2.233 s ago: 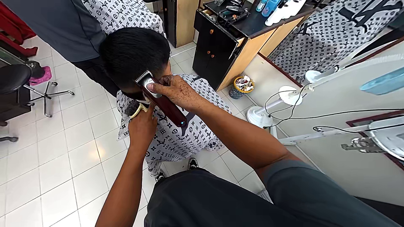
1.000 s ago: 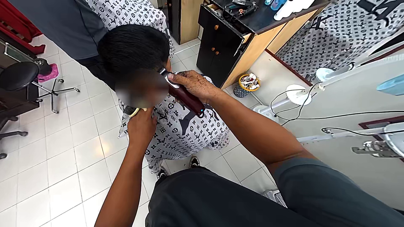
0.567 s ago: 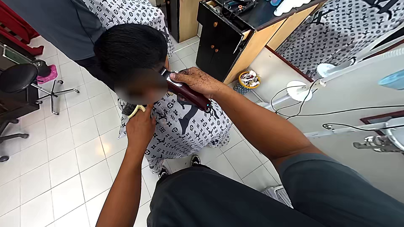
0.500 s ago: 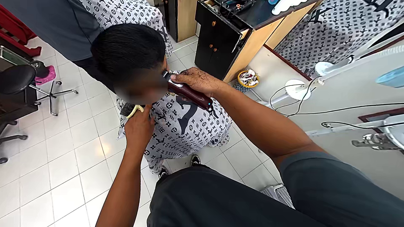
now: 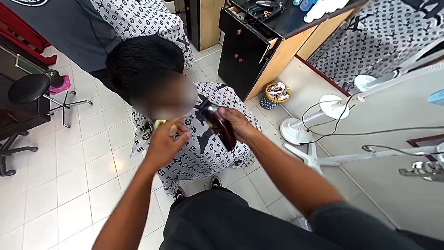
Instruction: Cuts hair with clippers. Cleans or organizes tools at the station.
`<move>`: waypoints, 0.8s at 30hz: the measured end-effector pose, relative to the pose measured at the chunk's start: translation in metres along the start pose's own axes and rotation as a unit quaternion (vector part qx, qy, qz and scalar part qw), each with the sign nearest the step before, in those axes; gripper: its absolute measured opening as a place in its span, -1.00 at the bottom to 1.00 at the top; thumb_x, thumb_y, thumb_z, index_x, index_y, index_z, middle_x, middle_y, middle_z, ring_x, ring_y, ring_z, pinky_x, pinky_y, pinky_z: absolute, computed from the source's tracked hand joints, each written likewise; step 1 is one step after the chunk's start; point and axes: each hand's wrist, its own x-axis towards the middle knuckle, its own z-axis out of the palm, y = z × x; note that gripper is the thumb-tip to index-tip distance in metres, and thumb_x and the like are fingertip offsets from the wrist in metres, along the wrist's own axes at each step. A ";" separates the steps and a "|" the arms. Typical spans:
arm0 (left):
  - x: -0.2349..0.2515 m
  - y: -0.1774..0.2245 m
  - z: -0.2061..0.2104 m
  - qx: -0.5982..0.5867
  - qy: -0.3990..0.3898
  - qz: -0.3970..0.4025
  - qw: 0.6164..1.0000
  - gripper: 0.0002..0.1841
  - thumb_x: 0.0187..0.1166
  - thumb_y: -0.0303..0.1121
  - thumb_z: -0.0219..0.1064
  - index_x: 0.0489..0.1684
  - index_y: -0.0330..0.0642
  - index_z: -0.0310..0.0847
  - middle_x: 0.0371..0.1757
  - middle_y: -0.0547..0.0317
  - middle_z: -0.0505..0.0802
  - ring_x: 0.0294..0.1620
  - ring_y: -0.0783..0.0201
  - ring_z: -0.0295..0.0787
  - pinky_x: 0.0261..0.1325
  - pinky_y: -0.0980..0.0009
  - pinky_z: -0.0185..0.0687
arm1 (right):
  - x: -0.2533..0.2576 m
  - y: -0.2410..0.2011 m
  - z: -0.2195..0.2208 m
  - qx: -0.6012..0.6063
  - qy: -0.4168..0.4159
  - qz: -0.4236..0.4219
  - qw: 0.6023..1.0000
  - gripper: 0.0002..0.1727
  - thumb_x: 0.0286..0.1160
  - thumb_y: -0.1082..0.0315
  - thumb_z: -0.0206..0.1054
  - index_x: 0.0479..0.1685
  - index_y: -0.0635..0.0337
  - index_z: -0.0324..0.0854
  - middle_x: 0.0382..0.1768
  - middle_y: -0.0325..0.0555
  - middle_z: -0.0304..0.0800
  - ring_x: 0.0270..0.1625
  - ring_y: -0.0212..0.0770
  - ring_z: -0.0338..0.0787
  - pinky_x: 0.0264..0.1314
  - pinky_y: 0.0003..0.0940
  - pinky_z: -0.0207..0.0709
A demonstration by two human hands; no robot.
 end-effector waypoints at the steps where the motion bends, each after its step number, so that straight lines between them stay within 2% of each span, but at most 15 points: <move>1: 0.017 0.016 -0.008 -0.128 -0.079 -0.058 0.987 -0.59 0.61 -0.41 0.33 0.45 -0.18 0.57 -0.16 0.23 0.91 -0.43 0.46 0.78 -0.49 0.55 0.67 | -0.004 0.013 -0.004 0.081 0.005 0.000 0.997 -0.42 0.80 -0.21 -0.07 0.24 0.09 0.56 -0.21 -0.14 0.81 -0.29 -0.28 0.81 -0.22 -0.34 0.77; 2: 0.034 0.027 -0.011 -0.223 -0.106 -0.068 0.967 -0.62 0.61 -0.44 0.29 0.40 -0.20 0.61 -0.22 0.22 0.93 -0.49 0.46 0.79 -0.57 0.57 0.67 | -0.007 0.018 -0.007 0.126 0.011 0.014 0.992 -0.32 0.83 -0.25 -0.29 0.37 0.09 0.48 -0.21 -0.14 0.78 -0.28 -0.27 0.79 -0.21 -0.35 0.75; 4: 0.064 0.039 -0.007 -0.294 -0.052 -0.036 0.954 -0.70 0.64 -0.44 0.22 0.28 -0.22 0.62 -0.28 0.24 0.91 -0.46 0.44 0.82 -0.51 0.53 0.71 | -0.012 0.018 -0.013 0.142 0.033 0.048 0.988 -0.19 0.80 -0.31 -0.48 0.33 0.12 0.48 -0.35 -0.14 0.75 -0.41 -0.27 0.76 -0.36 -0.40 0.71; 5: 0.077 0.041 0.001 -0.293 -0.011 -0.034 0.955 -0.75 0.65 -0.45 0.21 0.22 -0.23 0.60 -0.30 0.23 0.90 -0.44 0.42 0.83 -0.52 0.52 0.70 | -0.015 0.018 -0.018 0.139 0.023 0.051 0.989 -0.20 0.78 -0.34 -0.38 0.32 0.17 0.48 -0.36 -0.14 0.75 -0.43 -0.28 0.76 -0.37 -0.42 0.71; 6: 0.088 0.041 0.011 -0.287 0.006 -0.057 0.956 -0.78 0.67 -0.48 0.22 0.20 -0.24 0.57 -0.29 0.20 0.87 -0.42 0.40 0.82 -0.52 0.52 0.69 | -0.019 0.019 -0.024 0.139 0.008 0.046 0.989 -0.28 0.73 -0.32 -0.07 0.31 0.21 0.46 -0.35 -0.14 0.75 -0.42 -0.29 0.76 -0.34 -0.43 0.72; 7: 0.095 0.040 0.020 -0.278 -0.007 -0.104 0.955 -0.77 0.68 -0.50 0.22 0.23 -0.26 0.55 -0.26 0.17 0.85 -0.39 0.39 0.80 -0.49 0.50 0.67 | -0.021 0.019 -0.028 0.141 0.005 0.036 0.989 -0.37 0.59 -0.17 0.30 0.28 0.24 0.45 -0.35 -0.14 0.75 -0.42 -0.29 0.77 -0.31 -0.43 0.73; 8: 0.100 0.040 0.028 -0.271 -0.029 -0.149 0.950 -0.75 0.69 -0.52 0.23 0.27 -0.27 0.55 -0.25 0.15 0.84 -0.39 0.39 0.78 -0.48 0.50 0.64 | -0.022 0.018 -0.031 0.140 0.014 0.026 0.990 -0.42 0.37 0.10 0.53 0.23 0.26 0.45 -0.39 -0.14 0.75 -0.44 -0.29 0.77 -0.32 -0.42 0.74; 9: 0.104 0.040 0.035 -0.271 -0.034 -0.172 0.947 -0.75 0.69 -0.54 0.23 0.26 -0.27 0.57 -0.27 0.16 0.85 -0.42 0.41 0.78 -0.51 0.53 0.62 | -0.022 0.015 -0.034 0.133 0.026 0.015 0.991 -0.45 0.19 0.34 0.56 0.18 0.28 0.45 -0.43 -0.13 0.74 -0.48 -0.29 0.76 -0.35 -0.42 0.73; 10: 0.106 0.041 0.039 -0.277 -0.016 -0.159 0.948 -0.75 0.68 -0.56 0.23 0.25 -0.27 0.59 -0.28 0.17 0.86 -0.43 0.42 0.78 -0.52 0.54 0.62 | -0.021 0.012 -0.038 0.123 0.032 0.002 0.992 -0.45 0.12 0.45 0.54 0.17 0.31 0.45 -0.46 -0.13 0.74 -0.51 -0.29 0.76 -0.38 -0.42 0.73; 13: 0.112 0.044 0.042 -0.272 0.070 -0.094 0.955 -0.81 0.69 -0.53 0.21 0.15 -0.26 0.62 -0.31 0.22 0.86 -0.44 0.42 0.80 -0.53 0.54 0.67 | -0.015 0.002 -0.046 0.077 0.028 -0.013 0.997 -0.63 0.35 0.41 0.33 0.14 0.31 0.48 -0.53 -0.19 0.73 -0.58 -0.33 0.72 -0.46 -0.46 0.70; 16: 0.100 0.047 0.044 -0.252 -0.008 -0.183 0.950 -0.77 0.76 -0.44 0.15 0.26 -0.23 0.57 -0.23 0.16 0.85 -0.37 0.38 0.79 -0.47 0.49 0.65 | -0.001 -0.010 -0.044 0.037 0.013 -0.007 0.999 -0.68 0.68 0.20 0.08 0.13 0.28 0.50 -0.56 -0.22 0.72 -0.62 -0.36 0.71 -0.51 -0.50 0.69; 18: 0.078 0.052 0.044 -0.173 -0.044 -0.167 0.970 -0.75 0.72 -0.45 0.23 0.26 -0.25 0.64 -0.20 0.10 0.87 -0.41 0.36 0.77 -0.50 0.47 0.63 | 0.016 -0.022 -0.038 0.013 0.000 -0.004 1.000 -0.62 0.74 0.09 0.03 0.16 0.23 0.50 -0.52 -0.20 0.72 -0.58 -0.34 0.72 -0.49 -0.45 0.70; 19: 0.065 0.051 0.044 -0.120 -0.026 -0.124 0.985 -0.77 0.68 -0.44 0.31 0.20 -0.22 0.70 -0.22 0.15 0.86 -0.46 0.40 0.74 -0.52 0.51 0.61 | 0.025 -0.028 -0.036 -0.003 -0.016 0.000 1.000 -0.51 0.77 -0.08 -0.02 0.18 0.18 0.51 -0.47 -0.20 0.73 -0.55 -0.33 0.72 -0.47 -0.42 0.71; 21: 0.044 0.043 0.039 -0.054 0.077 -0.033 0.995 -0.79 0.60 -0.44 0.38 0.11 -0.21 0.77 -0.19 0.23 0.86 -0.44 0.50 0.70 -0.44 0.56 0.64 | 0.045 -0.041 -0.027 -0.035 -0.039 0.013 0.999 -0.39 0.85 -0.19 -0.21 0.11 0.11 0.59 -0.40 -0.19 0.75 -0.48 -0.31 0.74 -0.43 -0.35 0.72; 24: 0.033 0.025 0.022 0.028 0.266 0.025 0.963 -0.82 0.54 -0.46 0.41 -0.01 -0.34 0.79 -0.07 0.13 0.89 -0.15 0.50 0.78 -0.07 0.50 0.73 | 0.071 -0.062 -0.012 -0.107 -0.077 0.030 0.991 -0.57 0.86 0.04 0.00 0.01 0.21 0.62 -0.35 -0.16 0.74 -0.42 -0.29 0.76 -0.35 -0.30 0.74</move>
